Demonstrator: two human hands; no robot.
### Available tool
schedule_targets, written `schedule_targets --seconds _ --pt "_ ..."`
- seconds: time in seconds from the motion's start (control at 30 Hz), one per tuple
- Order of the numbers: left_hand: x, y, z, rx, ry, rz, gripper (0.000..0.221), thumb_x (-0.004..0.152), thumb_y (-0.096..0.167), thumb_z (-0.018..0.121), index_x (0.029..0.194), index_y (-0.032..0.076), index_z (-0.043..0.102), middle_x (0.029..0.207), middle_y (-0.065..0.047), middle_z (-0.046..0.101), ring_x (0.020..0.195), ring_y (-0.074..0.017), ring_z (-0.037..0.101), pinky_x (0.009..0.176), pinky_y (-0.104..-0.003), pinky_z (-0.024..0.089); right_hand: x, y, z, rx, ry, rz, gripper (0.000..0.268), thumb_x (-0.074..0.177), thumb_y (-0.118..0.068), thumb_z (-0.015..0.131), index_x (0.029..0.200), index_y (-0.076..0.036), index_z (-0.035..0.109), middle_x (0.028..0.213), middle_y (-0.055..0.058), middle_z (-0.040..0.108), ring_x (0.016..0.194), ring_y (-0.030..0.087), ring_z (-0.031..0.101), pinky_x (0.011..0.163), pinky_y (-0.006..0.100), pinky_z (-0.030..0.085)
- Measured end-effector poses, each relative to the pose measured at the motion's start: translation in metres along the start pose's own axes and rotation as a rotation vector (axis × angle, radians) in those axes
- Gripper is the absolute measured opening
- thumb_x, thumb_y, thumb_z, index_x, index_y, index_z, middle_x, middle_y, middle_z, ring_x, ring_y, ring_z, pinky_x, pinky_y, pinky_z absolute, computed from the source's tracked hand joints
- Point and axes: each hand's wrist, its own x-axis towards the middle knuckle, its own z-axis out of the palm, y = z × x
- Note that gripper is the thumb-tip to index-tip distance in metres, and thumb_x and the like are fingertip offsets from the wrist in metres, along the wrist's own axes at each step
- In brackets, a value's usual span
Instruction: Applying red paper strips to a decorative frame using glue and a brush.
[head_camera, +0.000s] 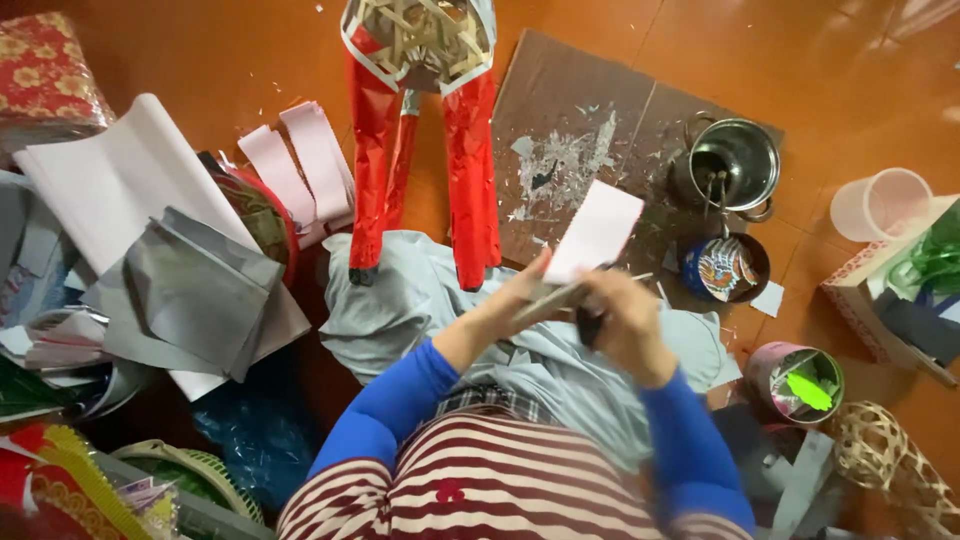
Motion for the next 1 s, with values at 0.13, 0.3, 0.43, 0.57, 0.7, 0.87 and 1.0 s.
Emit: schedule_targets --seconds 0.13,0.3,0.43,0.57,0.7,0.87,1.0 --pt "0.002 0.052 0.053 -0.148 -0.076 -0.043 0.063 0.112 0.048 0.048 0.148 -0.003 0.051 0.130 -0.021 0.067 0.116 -0.0312 0.067 0.101 -0.045 0.056 -0.012 -0.029 0.016 0.032 -0.181 -0.149 0.056 0.071 0.000 0.077 0.124 -0.007 0.064 0.081 0.010 0.056 0.073 0.029 0.059 0.063 0.044 0.049" --pt "-0.009 0.080 0.070 0.281 0.137 0.059 0.040 0.102 0.022 0.058 0.137 0.004 0.050 0.117 -0.019 0.069 0.105 -0.0336 0.069 0.092 -0.047 0.058 -0.022 -0.036 0.030 0.132 -0.195 -0.090 0.061 0.071 -0.001 0.081 0.128 -0.008 0.064 0.083 0.012 0.058 0.074 0.029 0.060 0.062 0.040 0.049" --pt "-0.022 0.088 0.041 0.310 0.257 0.172 0.032 0.103 0.021 0.057 0.130 0.005 0.053 0.097 -0.017 0.068 0.087 -0.0306 0.070 0.079 -0.044 0.058 -0.019 -0.031 0.033 0.484 -0.186 0.097 0.059 0.080 -0.001 0.080 0.135 -0.005 0.058 0.102 0.010 0.069 0.089 0.021 0.069 0.079 0.032 0.056" --pt "-0.046 0.105 0.036 0.225 0.170 0.319 0.022 0.113 0.023 0.055 0.117 0.002 0.050 0.082 -0.013 0.059 0.073 -0.0248 0.061 0.073 -0.041 0.055 -0.014 -0.015 0.022 0.966 -0.293 0.375 0.078 0.088 -0.031 0.083 0.149 -0.002 0.043 0.101 0.009 0.067 0.100 0.020 0.066 0.092 0.034 0.054" --pt "-0.069 0.125 0.056 0.202 0.239 0.326 0.023 0.107 0.027 0.054 0.113 0.006 0.050 0.071 -0.011 0.055 0.060 -0.0229 0.057 0.061 -0.039 0.053 0.002 -0.012 0.014 1.133 -0.494 0.342 0.102 0.087 -0.063 0.074 0.156 0.000 0.032 0.115 0.015 0.066 0.105 0.023 0.065 0.095 0.038 0.052" --pt "-0.081 0.123 0.031 0.185 0.248 0.367 0.024 0.107 0.027 0.057 0.115 0.005 0.052 0.073 -0.012 0.058 0.061 -0.0241 0.061 0.059 -0.040 0.054 0.024 -0.027 0.010 1.237 -0.635 0.421 0.106 0.086 -0.064 0.075 0.156 0.000 0.030 0.118 0.017 0.065 0.106 0.024 0.063 0.097 0.040 0.051" --pt "-0.092 0.129 0.032 0.368 0.294 0.371 0.029 0.105 0.028 0.060 0.122 0.005 0.054 0.080 -0.012 0.065 0.062 -0.0253 0.067 0.056 -0.039 0.054 0.043 -0.033 0.002 1.423 -0.754 0.517 0.113 0.081 -0.069 0.077 0.156 0.003 0.031 0.116 0.019 0.063 0.108 0.027 0.063 0.096 0.043 0.051"
